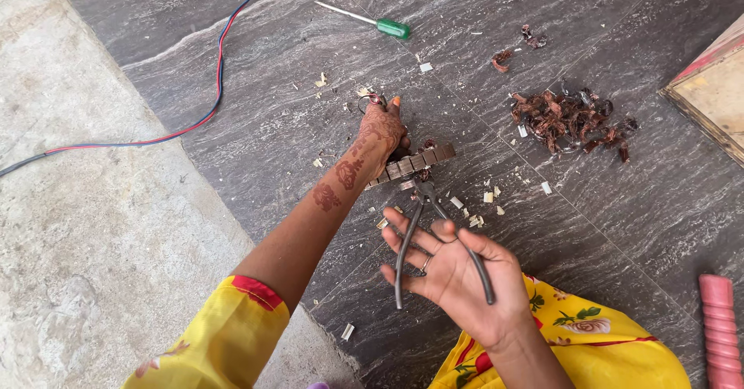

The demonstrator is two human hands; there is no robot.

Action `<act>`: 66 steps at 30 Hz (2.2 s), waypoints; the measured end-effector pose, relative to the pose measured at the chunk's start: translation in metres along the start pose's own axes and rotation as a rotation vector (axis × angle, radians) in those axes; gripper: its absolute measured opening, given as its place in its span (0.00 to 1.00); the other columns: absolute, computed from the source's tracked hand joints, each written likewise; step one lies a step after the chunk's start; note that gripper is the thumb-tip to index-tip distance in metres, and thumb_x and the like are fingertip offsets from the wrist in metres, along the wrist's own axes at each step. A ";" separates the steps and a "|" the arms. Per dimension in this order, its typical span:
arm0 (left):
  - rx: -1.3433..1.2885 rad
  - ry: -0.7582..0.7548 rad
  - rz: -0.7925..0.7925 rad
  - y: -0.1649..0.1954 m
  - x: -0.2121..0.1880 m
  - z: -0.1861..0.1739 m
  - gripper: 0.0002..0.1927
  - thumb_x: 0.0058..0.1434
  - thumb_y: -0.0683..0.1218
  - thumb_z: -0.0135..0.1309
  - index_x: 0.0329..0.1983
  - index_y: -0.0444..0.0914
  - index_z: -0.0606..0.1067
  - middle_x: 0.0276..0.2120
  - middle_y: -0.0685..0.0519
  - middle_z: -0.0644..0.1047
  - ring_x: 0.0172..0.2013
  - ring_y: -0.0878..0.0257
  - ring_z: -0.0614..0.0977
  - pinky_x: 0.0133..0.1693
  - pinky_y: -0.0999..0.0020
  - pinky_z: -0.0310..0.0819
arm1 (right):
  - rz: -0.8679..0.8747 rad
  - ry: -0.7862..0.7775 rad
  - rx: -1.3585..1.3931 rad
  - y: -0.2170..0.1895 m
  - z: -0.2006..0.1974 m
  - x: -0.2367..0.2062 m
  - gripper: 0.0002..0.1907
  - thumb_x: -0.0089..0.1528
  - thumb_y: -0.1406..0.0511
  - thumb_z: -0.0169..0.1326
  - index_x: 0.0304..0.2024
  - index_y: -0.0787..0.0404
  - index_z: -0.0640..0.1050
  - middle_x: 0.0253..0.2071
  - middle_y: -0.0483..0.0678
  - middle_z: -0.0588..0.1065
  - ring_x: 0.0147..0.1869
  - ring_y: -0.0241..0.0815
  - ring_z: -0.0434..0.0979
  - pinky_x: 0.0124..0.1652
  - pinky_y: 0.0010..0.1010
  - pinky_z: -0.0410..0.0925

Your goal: The person uses pliers and a screwdriver to remove insulation and copper wire from a motor stator. They repeatedly cut and pull material from the stator slots, then use a screwdriver to pry out remaining pieces.

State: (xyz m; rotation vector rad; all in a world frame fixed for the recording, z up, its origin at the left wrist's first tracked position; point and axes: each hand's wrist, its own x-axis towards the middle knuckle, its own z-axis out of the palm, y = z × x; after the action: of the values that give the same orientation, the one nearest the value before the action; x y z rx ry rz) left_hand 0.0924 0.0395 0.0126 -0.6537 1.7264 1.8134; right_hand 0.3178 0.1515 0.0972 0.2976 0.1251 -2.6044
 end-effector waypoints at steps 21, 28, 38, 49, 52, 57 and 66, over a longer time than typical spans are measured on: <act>0.177 -0.260 0.038 -0.024 0.057 0.076 0.31 0.75 0.60 0.24 0.53 0.36 0.74 0.35 0.53 0.77 0.31 0.67 0.73 0.35 0.70 0.71 | -0.011 0.662 -2.045 0.016 -0.085 0.009 0.23 0.61 0.74 0.51 0.58 0.61 0.65 0.49 0.53 0.75 0.57 0.48 0.79 0.53 0.37 0.74; 1.447 -0.438 0.532 -0.033 0.048 0.099 0.23 0.77 0.54 0.30 0.57 0.35 0.71 0.39 0.50 0.77 0.37 0.63 0.77 0.41 0.67 0.74 | 0.277 0.709 -2.224 -0.004 -0.074 0.000 0.29 0.58 0.75 0.54 0.60 0.58 0.62 0.55 0.54 0.72 0.59 0.49 0.78 0.56 0.37 0.74; 1.275 -0.351 0.900 0.035 0.100 0.021 0.16 0.81 0.50 0.38 0.56 0.35 0.71 0.45 0.42 0.76 0.47 0.51 0.78 0.50 0.52 0.73 | -0.165 0.247 -2.677 0.005 -0.070 -0.037 0.28 0.52 0.72 0.59 0.55 0.62 0.68 0.50 0.55 0.72 0.51 0.57 0.77 0.43 0.47 0.74; 2.643 -0.035 0.754 -0.004 0.113 -0.052 0.25 0.64 0.56 0.58 0.63 0.49 0.70 0.42 0.61 0.74 0.41 0.60 0.73 0.42 0.66 0.66 | -0.351 0.890 -1.658 -0.103 -0.083 0.004 0.05 0.61 0.70 0.58 0.37 0.61 0.74 0.33 0.46 0.76 0.33 0.37 0.75 0.31 0.31 0.69; 2.277 0.069 0.641 -0.013 0.128 -0.037 0.15 0.71 0.56 0.49 0.56 0.49 0.77 0.40 0.58 0.77 0.42 0.58 0.75 0.43 0.61 0.67 | -0.498 0.930 -1.341 -0.127 -0.078 0.026 0.04 0.62 0.72 0.53 0.38 0.58 0.73 0.36 0.44 0.76 0.35 0.32 0.74 0.29 0.27 0.66; 0.663 0.226 0.416 -0.013 0.122 -0.033 0.23 0.73 0.60 0.48 0.57 0.37 0.67 0.40 0.44 0.78 0.40 0.50 0.80 0.37 0.56 0.73 | -0.811 0.799 -1.250 -0.139 -0.080 0.058 0.09 0.62 0.76 0.52 0.41 0.57 0.74 0.41 0.48 0.74 0.39 0.35 0.72 0.33 0.26 0.66; 1.053 -0.074 0.470 -0.007 0.072 -0.055 0.14 0.77 0.56 0.43 0.49 0.41 0.70 0.34 0.47 0.76 0.34 0.54 0.75 0.37 0.62 0.69 | -0.614 0.574 -0.576 -0.160 -0.077 0.046 0.09 0.66 0.69 0.43 0.46 0.57 0.73 0.55 0.50 0.77 0.56 0.43 0.77 0.53 0.48 0.72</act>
State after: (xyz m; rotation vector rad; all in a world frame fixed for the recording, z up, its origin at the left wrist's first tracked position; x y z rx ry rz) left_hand 0.0436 -0.0114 -0.0446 0.2723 2.5333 0.8687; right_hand 0.2132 0.2788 0.0167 0.8884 1.3143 -2.8063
